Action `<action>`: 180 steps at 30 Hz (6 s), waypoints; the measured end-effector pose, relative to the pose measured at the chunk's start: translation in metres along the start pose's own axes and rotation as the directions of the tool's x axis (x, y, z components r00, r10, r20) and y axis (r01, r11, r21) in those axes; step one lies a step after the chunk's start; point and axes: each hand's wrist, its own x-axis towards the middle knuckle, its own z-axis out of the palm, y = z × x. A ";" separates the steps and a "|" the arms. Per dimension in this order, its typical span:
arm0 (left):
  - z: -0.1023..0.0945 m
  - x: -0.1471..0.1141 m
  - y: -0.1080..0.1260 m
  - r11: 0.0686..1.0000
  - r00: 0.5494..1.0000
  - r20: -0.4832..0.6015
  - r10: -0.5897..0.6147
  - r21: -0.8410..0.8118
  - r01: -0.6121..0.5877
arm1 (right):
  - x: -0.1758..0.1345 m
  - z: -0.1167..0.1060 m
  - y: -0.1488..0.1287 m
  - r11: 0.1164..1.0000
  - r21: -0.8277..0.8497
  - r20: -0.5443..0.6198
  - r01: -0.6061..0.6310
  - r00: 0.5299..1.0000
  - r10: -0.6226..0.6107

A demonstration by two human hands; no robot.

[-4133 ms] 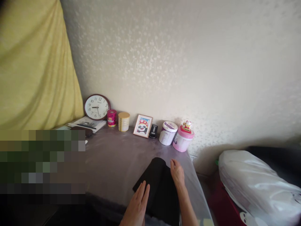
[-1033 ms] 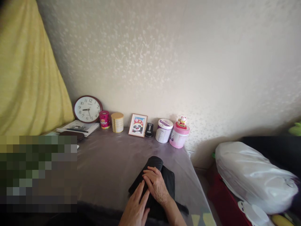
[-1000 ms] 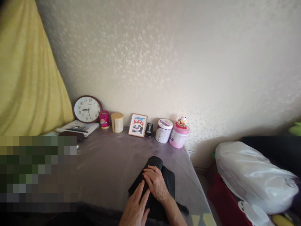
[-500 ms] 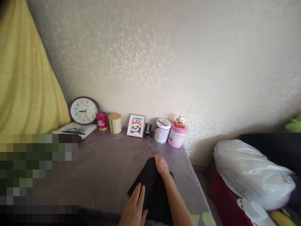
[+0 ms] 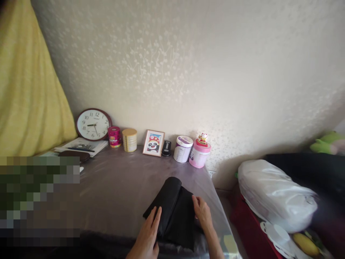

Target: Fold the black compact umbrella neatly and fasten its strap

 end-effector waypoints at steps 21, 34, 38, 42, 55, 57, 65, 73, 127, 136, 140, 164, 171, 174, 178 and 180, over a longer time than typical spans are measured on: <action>0.012 -0.005 0.003 0.981 0.991 -0.128 0.040 0.194 -0.014 | -0.093 -0.015 -0.044 0.842 -0.034 0.236 0.539 0.823 -0.517; 0.013 -0.004 -0.007 0.989 0.985 -0.143 0.094 0.128 -0.076 | -0.046 -0.024 -0.004 0.953 0.264 0.110 -0.151 0.986 0.125; 0.013 -0.005 -0.008 0.990 0.985 -0.144 0.094 0.116 -0.078 | -0.048 -0.020 -0.018 0.930 0.340 0.067 -0.141 0.990 0.126; 0.012 -0.006 -0.005 0.990 0.987 -0.143 0.077 0.125 -0.059 | -0.050 -0.015 -0.027 0.926 0.361 0.012 -0.110 0.993 0.114; 0.020 -0.004 -0.003 0.982 0.987 -0.154 0.048 0.187 -0.019 | -0.028 0.008 -0.105 0.828 0.554 0.034 0.086 0.991 -0.126; 0.018 -0.004 -0.003 0.980 0.987 -0.152 0.048 0.199 -0.017 | -0.024 0.019 -0.113 0.851 0.516 0.036 0.103 0.989 -0.141; 0.012 -0.002 -0.007 0.981 0.995 -0.082 0.052 0.192 -0.035 | -0.012 0.049 -0.129 0.974 0.201 0.091 0.105 0.988 -0.125; 0.015 -0.007 -0.036 0.971 0.967 -0.198 0.159 0.211 -0.116 | -0.016 0.052 -0.136 0.977 0.186 0.221 0.102 0.965 -0.143; -0.013 -0.003 0.010 0.990 0.991 -0.132 0.003 -0.141 -0.022 | -0.018 0.026 -0.007 0.849 -0.318 -0.057 0.422 0.886 -0.461; -0.016 -0.002 0.005 0.939 0.982 -0.188 -0.010 -0.340 -0.056 | -0.019 0.019 -0.020 0.789 -0.266 0.018 0.553 0.822 -0.570; -0.020 -0.004 0.004 0.912 0.985 -0.175 -0.013 -0.407 -0.060 | -0.014 0.020 -0.021 0.831 -0.324 0.050 0.453 0.885 -0.463; -0.022 -0.006 0.005 0.931 0.988 -0.155 -0.028 -0.364 -0.031 | -0.013 0.003 -0.043 0.967 0.253 0.034 0.007 0.999 -0.016; -0.014 -0.004 0.005 0.954 0.983 -0.184 -0.028 -0.297 -0.028 | -0.020 -0.007 -0.080 0.881 0.470 0.055 0.056 0.994 -0.092; -0.013 -0.004 0.007 0.967 0.986 -0.165 -0.034 -0.256 -0.009 | -0.017 -0.005 -0.102 0.869 0.480 0.015 0.120 0.989 -0.145; -0.007 -0.002 0.009 0.975 0.983 -0.177 -0.047 -0.221 0.007 | -0.007 0.012 -0.122 0.860 0.481 0.001 0.169 0.981 -0.193; -0.003 0.000 0.008 0.981 0.979 -0.199 -0.051 -0.194 0.012 | -0.002 0.025 -0.127 0.879 0.447 0.011 0.165 0.982 -0.190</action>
